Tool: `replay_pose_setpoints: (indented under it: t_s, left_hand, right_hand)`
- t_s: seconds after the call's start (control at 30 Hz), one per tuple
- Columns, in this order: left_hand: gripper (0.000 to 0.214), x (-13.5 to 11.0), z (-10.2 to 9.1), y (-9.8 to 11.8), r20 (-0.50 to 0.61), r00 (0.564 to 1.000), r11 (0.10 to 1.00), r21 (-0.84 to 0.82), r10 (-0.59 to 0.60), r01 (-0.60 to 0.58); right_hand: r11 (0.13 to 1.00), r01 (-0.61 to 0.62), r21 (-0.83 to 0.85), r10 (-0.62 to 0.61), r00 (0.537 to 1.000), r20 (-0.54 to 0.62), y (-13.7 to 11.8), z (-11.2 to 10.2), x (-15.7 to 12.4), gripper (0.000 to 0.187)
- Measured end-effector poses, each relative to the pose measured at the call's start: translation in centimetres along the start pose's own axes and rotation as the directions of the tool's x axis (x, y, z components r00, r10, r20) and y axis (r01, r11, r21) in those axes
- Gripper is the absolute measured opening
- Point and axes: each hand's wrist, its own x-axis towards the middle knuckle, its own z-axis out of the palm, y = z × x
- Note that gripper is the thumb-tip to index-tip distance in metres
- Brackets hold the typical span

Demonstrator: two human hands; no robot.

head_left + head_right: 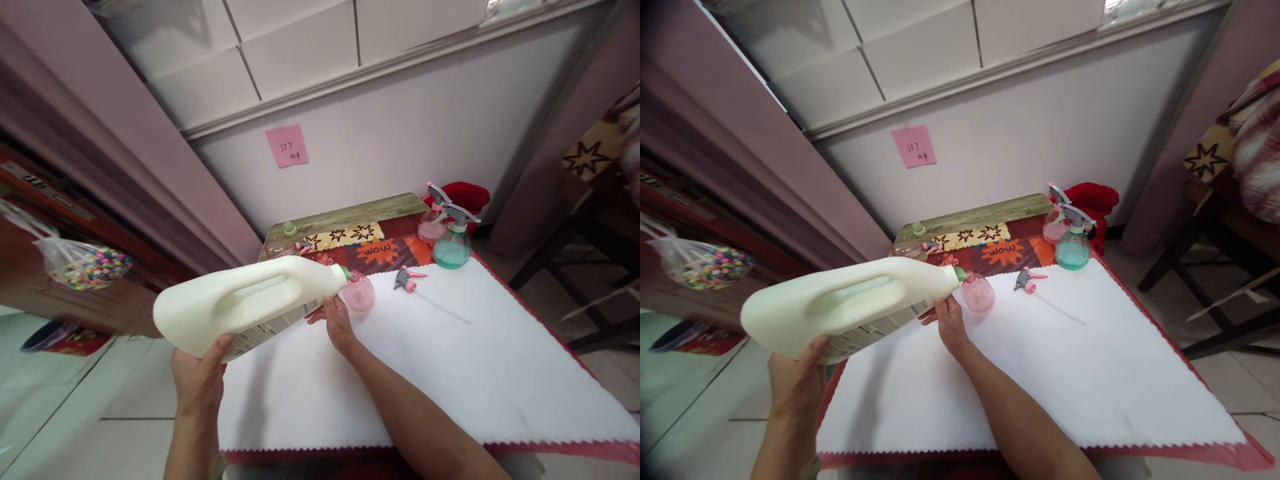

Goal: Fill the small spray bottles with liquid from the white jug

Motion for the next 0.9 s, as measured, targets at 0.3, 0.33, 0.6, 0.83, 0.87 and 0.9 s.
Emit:
replay_pose_setpoints:
  t_s: [0.3, 0.33, 0.6, 0.83, 0.87, 0.9]
  left_hand:
    - [0.061, 0.03, 0.21, 0.16, -0.012, 1.000, 0.999, -0.041, -0.027, 0.026]
    - [0.061, 0.04, 0.22, 0.15, -0.011, 1.000, 0.999, -0.036, -0.027, 0.027]
    - [0.062, 0.02, 0.18, 0.06, 0.000, 1.000, 1.000, 0.003, -0.016, 0.016]
    - [0.062, -0.11, 0.33, 0.24, 0.001, 1.000, 0.999, -0.030, -0.016, 0.016]
    - [0.063, -0.14, 0.33, 0.28, -0.002, 1.000, 0.999, -0.025, -0.021, 0.021]
    - [0.064, -0.17, 0.33, 0.31, -0.003, 1.000, 0.999, -0.023, -0.026, 0.026]
  right_hand:
    - [1.000, -0.002, 0.001, 0.002, 1.000, -0.002, -0.06, 0.01, 0.01, 0.062]
    - [1.000, -0.001, 0.002, 0.001, 1.000, -0.003, -0.05, 0.02, 0.01, 0.062]
    - [1.000, -0.007, 0.007, 0.007, 1.000, -0.009, -0.06, 0.08, -0.01, 0.062]
    - [1.000, -0.007, 0.012, 0.007, 1.000, -0.007, -0.05, 0.07, 0.00, 0.061]
    - [1.000, -0.005, 0.013, 0.005, 1.000, -0.007, -0.03, 0.07, 0.01, 0.061]
    - [1.000, -0.003, 0.013, 0.003, 1.000, -0.006, -0.01, 0.07, 0.01, 0.061]
